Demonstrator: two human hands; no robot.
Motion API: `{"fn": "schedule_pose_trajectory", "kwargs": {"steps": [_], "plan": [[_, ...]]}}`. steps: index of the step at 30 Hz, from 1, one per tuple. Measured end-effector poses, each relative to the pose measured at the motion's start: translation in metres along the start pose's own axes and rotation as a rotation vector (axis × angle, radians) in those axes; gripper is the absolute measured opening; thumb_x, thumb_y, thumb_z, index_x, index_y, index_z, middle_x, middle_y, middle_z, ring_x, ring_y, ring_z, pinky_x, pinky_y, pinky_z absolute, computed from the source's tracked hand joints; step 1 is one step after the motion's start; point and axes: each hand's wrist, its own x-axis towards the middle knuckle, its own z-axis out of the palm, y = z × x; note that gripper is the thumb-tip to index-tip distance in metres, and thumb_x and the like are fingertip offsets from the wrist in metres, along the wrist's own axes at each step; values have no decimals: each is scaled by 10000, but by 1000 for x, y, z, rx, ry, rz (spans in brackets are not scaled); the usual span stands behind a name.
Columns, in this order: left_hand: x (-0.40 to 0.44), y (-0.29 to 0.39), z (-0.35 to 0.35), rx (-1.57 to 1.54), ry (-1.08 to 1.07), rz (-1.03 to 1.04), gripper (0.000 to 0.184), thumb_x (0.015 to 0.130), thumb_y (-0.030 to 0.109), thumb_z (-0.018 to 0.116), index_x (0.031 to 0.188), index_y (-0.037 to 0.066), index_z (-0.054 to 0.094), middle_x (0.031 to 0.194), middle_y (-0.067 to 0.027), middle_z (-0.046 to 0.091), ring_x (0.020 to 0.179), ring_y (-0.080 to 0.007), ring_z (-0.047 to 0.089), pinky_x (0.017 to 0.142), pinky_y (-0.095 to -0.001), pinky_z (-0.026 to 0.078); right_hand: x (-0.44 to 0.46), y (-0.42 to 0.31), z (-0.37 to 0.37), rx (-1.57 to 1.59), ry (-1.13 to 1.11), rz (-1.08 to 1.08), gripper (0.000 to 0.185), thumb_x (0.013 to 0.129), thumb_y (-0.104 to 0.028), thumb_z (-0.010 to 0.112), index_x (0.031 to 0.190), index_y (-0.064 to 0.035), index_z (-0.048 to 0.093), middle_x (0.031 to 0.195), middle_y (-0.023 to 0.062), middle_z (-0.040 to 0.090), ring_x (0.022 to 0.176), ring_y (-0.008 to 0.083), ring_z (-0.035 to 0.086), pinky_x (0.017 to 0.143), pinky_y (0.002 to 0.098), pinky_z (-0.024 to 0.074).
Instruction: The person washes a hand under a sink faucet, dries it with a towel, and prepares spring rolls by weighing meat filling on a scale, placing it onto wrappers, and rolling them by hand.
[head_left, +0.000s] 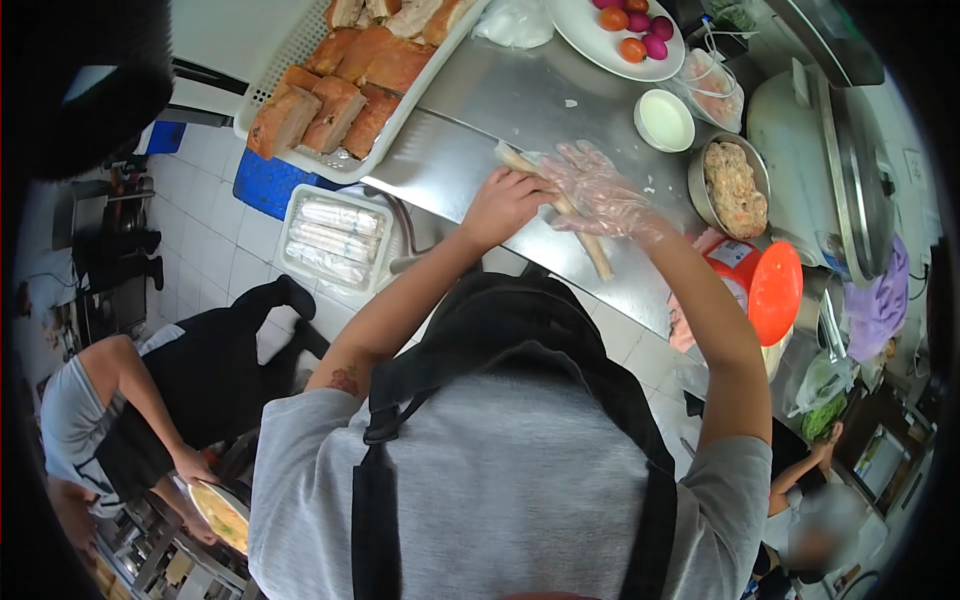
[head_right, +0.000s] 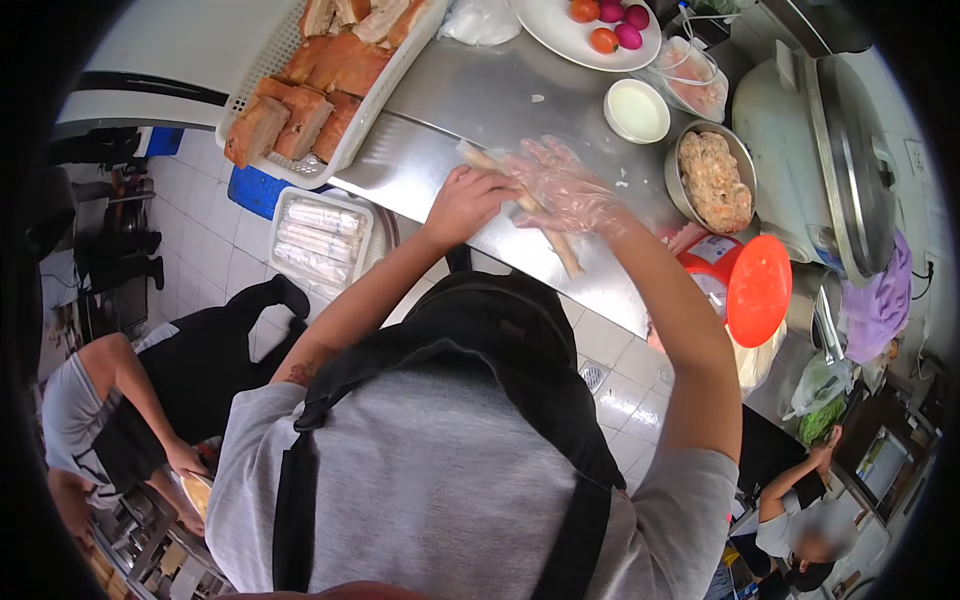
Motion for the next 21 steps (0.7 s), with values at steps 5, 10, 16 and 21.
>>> {"fn": "schedule_pose_trajectory", "kwargs": {"steps": [5,10,16,21], "plan": [[0,0,1,0,-15,-6,343,770,98,664,1102,185,688,1145,32,648,1095,-184,569,972,-404,381,28,11,3,-83,76,-102,836,830,-553,663,1471,-91,389,1500,117,412,1454,344,248,1217,504,120],[-2,-1,0,-3,-24,-20,340,782,109,658,1114,179,680,1163,29,641,1122,-186,560,1009,-413,369,-6,8,-24,-113,-71,-24,783,831,-558,661,1427,-91,462,1469,151,443,1443,359,265,1207,498,161],[-3,-4,1,34,-50,-13,371,772,90,654,1134,169,675,1174,24,639,1136,-189,554,1023,-413,364,29,0,-15,2,63,58,783,861,-611,596,1428,-88,462,1472,193,427,1441,374,263,1200,484,176],[-1,-4,0,-16,-27,5,382,778,85,650,1148,179,678,1175,25,638,1121,-185,555,1022,-408,366,14,4,3,-71,-44,27,811,902,-619,527,1493,-88,364,1532,150,365,1450,372,245,1206,480,154]]}}
